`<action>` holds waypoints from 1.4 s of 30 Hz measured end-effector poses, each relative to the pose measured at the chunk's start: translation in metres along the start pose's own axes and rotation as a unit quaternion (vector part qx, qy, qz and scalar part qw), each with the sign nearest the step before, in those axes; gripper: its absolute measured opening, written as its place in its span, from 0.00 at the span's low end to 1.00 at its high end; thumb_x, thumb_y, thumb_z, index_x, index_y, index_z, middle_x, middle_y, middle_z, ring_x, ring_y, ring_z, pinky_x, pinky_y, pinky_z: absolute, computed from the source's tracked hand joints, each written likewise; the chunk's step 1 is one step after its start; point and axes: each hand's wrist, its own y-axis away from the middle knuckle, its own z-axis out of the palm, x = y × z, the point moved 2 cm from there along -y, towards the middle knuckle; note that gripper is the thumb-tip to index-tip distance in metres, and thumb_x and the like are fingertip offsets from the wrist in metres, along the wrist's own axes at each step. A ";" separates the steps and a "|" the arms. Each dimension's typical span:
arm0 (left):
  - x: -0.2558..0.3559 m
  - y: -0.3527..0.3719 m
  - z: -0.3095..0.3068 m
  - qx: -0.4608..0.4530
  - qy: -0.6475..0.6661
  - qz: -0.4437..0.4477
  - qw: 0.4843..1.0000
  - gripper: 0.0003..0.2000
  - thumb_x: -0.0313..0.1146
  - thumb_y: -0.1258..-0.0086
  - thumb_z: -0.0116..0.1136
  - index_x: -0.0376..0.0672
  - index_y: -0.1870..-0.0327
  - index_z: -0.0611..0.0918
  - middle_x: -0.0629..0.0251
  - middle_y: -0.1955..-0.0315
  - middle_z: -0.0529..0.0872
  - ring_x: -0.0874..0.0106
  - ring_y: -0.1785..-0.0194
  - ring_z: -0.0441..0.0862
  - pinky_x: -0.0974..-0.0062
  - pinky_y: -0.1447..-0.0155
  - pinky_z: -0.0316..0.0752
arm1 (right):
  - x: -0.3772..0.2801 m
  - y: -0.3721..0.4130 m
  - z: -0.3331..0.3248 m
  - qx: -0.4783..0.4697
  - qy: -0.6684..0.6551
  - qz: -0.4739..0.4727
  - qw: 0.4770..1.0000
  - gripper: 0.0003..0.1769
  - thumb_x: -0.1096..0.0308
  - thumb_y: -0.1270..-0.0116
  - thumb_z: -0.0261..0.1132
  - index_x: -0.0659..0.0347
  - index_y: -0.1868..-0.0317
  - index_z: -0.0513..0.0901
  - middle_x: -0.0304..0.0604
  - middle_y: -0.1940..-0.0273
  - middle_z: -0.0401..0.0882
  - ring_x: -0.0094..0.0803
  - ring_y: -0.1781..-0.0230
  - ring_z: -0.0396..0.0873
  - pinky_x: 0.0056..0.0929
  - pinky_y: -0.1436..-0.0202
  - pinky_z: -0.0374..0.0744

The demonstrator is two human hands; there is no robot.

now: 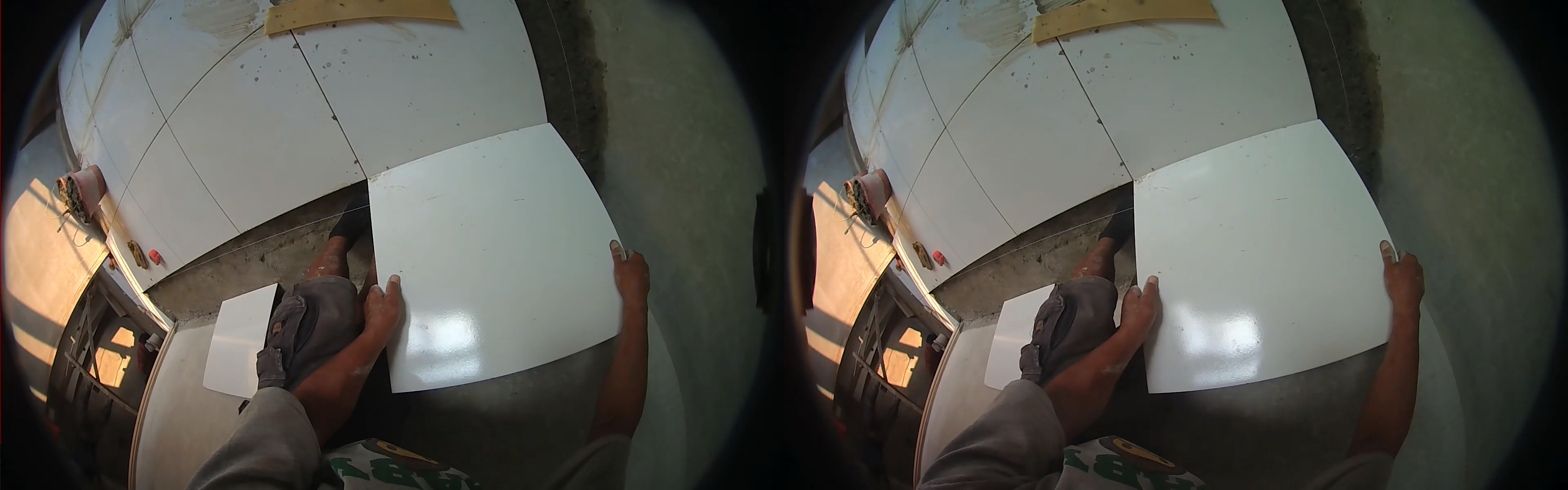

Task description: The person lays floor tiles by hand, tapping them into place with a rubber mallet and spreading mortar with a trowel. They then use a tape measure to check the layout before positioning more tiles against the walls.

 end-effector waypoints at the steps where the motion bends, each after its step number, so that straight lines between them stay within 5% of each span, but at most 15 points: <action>1: 0.000 -0.001 0.000 -0.003 -0.006 0.003 1.000 0.29 0.54 0.35 0.49 0.26 0.68 0.74 0.51 0.73 0.76 0.68 0.66 0.73 0.68 0.58 0.69 | 0.000 0.000 0.000 0.005 0.001 -0.002 1.000 0.36 0.42 0.36 0.52 0.76 0.56 0.78 0.64 0.58 0.77 0.55 0.54 0.76 0.43 0.50 0.74; 23: 0.004 0.005 -0.006 -0.021 0.039 0.009 0.999 0.30 0.56 0.35 0.49 0.27 0.64 0.73 0.51 0.69 0.77 0.68 0.60 0.74 0.69 0.52 0.68 | 0.000 0.002 -0.001 0.000 0.023 0.015 1.000 0.36 0.41 0.37 0.52 0.73 0.54 0.78 0.62 0.56 0.78 0.53 0.53 0.76 0.43 0.49 0.73; 25: 0.009 0.007 -0.010 -0.029 0.018 -0.020 0.999 0.29 0.55 0.35 0.48 0.27 0.63 0.73 0.51 0.67 0.78 0.68 0.60 0.74 0.69 0.52 0.68 | 0.004 0.000 0.007 0.095 -0.007 -0.034 0.995 0.33 0.42 0.37 0.54 0.72 0.71 0.78 0.63 0.69 0.78 0.57 0.66 0.77 0.47 0.61 0.73; 26: 0.010 0.009 -0.010 -0.029 0.018 -0.020 0.999 0.29 0.55 0.35 0.48 0.27 0.63 0.73 0.51 0.67 0.78 0.68 0.60 0.74 0.69 0.52 0.68 | 0.007 -0.002 0.006 0.095 -0.007 -0.033 0.995 0.33 0.42 0.37 0.54 0.72 0.71 0.78 0.63 0.69 0.78 0.57 0.66 0.77 0.47 0.61 0.73; 28: 0.015 0.011 -0.013 -0.031 0.023 -0.008 0.999 0.30 0.56 0.35 0.48 0.27 0.61 0.73 0.50 0.66 0.78 0.67 0.59 0.74 0.69 0.51 0.68 | -0.009 0.007 -0.010 -0.009 0.016 0.022 1.000 0.36 0.41 0.36 0.52 0.73 0.54 0.78 0.62 0.56 0.77 0.53 0.52 0.76 0.42 0.48 0.73; 40: 0.010 0.009 -0.009 -0.024 0.022 -0.018 0.999 0.28 0.53 0.34 0.48 0.27 0.61 0.75 0.48 0.65 0.79 0.64 0.58 0.76 0.69 0.50 0.68 | -0.008 0.012 -0.004 0.049 0.009 0.024 0.998 0.35 0.40 0.39 0.55 0.70 0.56 0.79 0.63 0.58 0.78 0.53 0.54 0.77 0.43 0.51 0.74; 42: 0.009 0.008 -0.010 -0.026 -0.015 -0.017 0.999 0.30 0.54 0.35 0.46 0.25 0.60 0.75 0.39 0.59 0.78 0.53 0.52 0.77 0.63 0.46 0.67 | -0.004 0.008 -0.003 0.017 0.006 0.044 0.999 0.36 0.40 0.39 0.54 0.71 0.54 0.78 0.61 0.55 0.78 0.52 0.52 0.76 0.42 0.49 0.74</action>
